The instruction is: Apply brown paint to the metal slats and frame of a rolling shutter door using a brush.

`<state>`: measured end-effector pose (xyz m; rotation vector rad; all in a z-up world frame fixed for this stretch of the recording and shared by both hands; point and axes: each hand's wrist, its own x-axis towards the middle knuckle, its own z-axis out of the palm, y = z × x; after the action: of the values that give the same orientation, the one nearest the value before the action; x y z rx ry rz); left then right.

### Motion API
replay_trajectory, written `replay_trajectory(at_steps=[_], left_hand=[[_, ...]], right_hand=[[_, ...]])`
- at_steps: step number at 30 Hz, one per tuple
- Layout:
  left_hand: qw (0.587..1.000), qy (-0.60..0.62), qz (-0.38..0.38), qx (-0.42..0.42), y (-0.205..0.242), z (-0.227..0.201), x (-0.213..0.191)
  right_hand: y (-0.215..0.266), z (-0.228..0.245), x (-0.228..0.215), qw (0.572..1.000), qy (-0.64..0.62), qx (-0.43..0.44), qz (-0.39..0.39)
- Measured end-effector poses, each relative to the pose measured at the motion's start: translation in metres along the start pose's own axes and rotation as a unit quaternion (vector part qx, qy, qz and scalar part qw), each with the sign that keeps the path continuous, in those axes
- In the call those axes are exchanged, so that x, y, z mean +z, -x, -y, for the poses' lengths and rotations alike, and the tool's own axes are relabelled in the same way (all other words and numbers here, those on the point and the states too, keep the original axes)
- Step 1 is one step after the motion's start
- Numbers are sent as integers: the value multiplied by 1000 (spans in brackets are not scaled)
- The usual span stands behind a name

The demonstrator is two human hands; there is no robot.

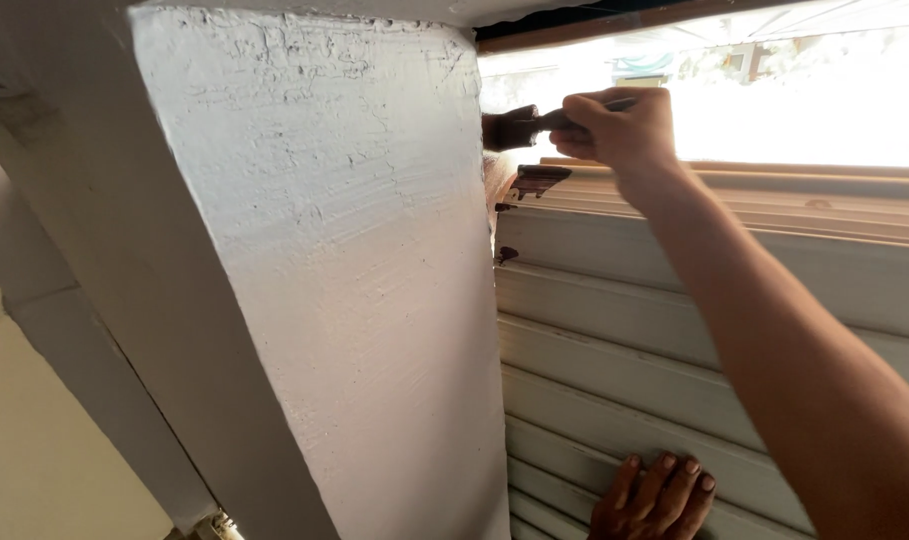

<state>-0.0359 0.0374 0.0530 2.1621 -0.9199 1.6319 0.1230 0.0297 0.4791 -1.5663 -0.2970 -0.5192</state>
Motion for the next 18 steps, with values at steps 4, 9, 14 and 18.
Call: replay_trajectory(at_steps=[4, 9, 14, 18], left_hand=[[994, 103, 31, -7, -11, 0, -13], [1000, 3, 25, 4, 11, -7, 22], [996, -83, 32, 22, 19, -8, 25], [998, 18, 59, -1, 19, -10, 19]], right_hand=[[15, 18, -39, 985, -85, -37, 144], [-17, 0, -21, 997, -63, 29, 18], [-11, -9, 6, 992, -16, 25, -122], [36, -8, 16, 994, -86, -2, -63]])
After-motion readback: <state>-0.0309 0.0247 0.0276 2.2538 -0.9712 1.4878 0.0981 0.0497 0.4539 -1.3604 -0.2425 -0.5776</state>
